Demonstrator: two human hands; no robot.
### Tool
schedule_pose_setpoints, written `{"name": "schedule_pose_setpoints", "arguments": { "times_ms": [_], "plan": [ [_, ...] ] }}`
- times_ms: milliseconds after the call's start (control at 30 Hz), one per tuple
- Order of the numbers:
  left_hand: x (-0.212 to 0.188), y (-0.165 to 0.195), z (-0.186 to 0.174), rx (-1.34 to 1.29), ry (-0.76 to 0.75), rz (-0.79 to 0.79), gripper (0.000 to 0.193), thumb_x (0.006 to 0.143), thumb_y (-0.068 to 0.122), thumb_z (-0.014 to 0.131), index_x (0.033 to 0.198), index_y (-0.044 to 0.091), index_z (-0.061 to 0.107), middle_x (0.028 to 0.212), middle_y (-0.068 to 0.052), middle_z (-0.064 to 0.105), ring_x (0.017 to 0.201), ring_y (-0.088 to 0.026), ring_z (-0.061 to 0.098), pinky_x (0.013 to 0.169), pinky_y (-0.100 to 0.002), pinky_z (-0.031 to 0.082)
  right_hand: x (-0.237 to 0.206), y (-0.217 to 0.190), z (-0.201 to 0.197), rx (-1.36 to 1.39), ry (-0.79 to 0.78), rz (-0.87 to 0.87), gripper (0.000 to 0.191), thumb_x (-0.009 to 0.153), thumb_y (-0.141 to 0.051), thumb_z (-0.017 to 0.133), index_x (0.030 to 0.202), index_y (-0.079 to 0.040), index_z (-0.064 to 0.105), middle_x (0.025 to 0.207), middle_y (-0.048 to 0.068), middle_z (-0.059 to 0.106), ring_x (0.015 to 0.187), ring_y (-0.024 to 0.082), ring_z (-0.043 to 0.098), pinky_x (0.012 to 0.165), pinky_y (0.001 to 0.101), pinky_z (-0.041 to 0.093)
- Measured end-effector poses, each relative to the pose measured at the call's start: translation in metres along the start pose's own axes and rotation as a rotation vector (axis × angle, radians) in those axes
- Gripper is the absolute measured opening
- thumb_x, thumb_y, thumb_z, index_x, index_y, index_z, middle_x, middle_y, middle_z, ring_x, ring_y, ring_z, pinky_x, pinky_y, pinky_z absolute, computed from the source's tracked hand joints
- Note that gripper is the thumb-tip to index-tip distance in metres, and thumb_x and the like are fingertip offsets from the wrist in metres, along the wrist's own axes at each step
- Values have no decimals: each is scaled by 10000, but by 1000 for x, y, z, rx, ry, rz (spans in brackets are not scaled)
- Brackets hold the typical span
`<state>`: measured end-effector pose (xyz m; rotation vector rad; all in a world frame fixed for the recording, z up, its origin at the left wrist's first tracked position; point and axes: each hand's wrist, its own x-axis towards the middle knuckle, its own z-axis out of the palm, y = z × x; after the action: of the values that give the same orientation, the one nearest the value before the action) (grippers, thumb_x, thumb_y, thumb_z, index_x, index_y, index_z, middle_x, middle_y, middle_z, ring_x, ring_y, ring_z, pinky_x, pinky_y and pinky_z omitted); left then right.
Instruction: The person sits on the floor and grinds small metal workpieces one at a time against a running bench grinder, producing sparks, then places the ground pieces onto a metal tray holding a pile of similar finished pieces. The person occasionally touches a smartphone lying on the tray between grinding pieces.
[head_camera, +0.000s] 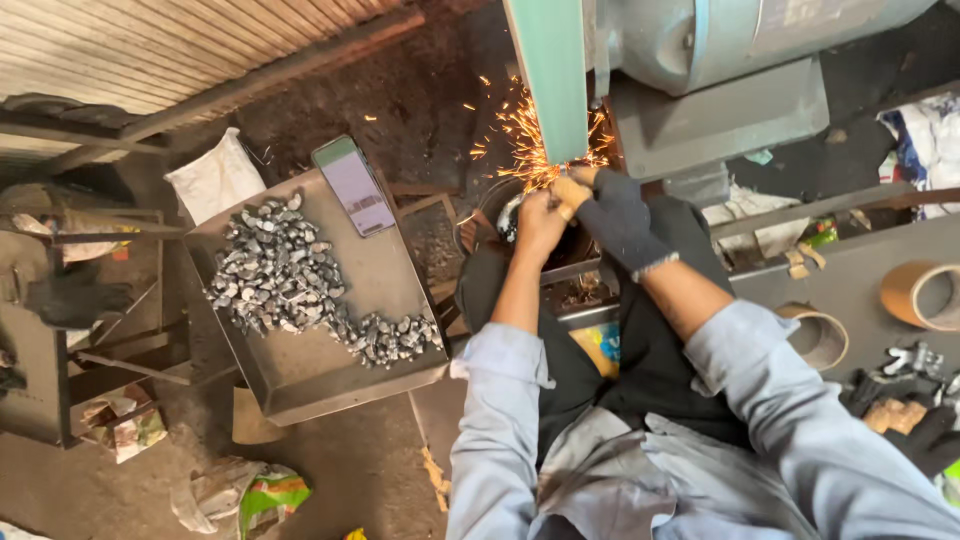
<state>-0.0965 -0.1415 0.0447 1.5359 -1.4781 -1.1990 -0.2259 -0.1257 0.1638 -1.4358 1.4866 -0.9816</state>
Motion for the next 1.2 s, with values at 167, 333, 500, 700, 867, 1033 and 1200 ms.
{"name": "schedule_pose_setpoints", "arguments": {
  "times_ms": [167,333,500,700,867,1033,1200],
  "plan": [
    [-23,17,-3,210,223,333,281,853,220,845,954,-8,717,892,-144,727,841,-258,690,727,-359,540,-18,13,9,-128,165,-72,392,950,-328,745,1093,36,720,983,169,737,867,199,696,775,344,548],
    [-57,41,1,-929,-22,-103,414,932,194,750,1300,46,632,1046,-56,725,879,-152,694,738,-284,561,-27,29,5,443,-49,95,283,1053,-245,609,1197,-16,693,988,36,687,902,153,608,800,313,502],
    [-44,43,-7,-787,192,-107,388,983,170,723,1325,4,651,1031,-60,714,837,-119,646,706,-252,517,-16,43,10,1031,-193,477,212,1022,-185,626,1179,-46,663,1017,3,655,915,125,570,829,298,499],
    [5,45,-8,-761,407,38,331,1009,182,713,1276,-7,665,1061,-12,709,905,-98,656,815,-251,545,9,19,28,1178,-493,251,522,939,-126,732,1393,-53,483,1283,34,562,1204,153,553,1056,319,464],
    [-14,43,-42,-777,353,-62,446,1054,274,719,1353,-54,673,951,-83,656,774,-170,484,654,-310,384,2,-15,10,729,-689,-74,765,886,-250,743,1498,-46,330,1480,-29,469,1347,88,436,1101,238,354],
    [-18,17,-153,577,539,-72,620,965,381,662,1484,81,502,1032,-220,676,925,-379,661,832,-484,531,-16,-20,14,-199,-567,330,538,954,-379,689,1326,-4,581,1045,167,666,917,302,641,808,409,513],
    [-3,-54,-251,996,681,142,606,1022,335,542,1539,69,371,1106,-187,719,1027,-419,676,891,-551,461,-27,6,34,-539,-781,-63,536,921,-419,668,1307,-53,606,1119,243,697,1075,376,673,901,448,524]
  ]
}}
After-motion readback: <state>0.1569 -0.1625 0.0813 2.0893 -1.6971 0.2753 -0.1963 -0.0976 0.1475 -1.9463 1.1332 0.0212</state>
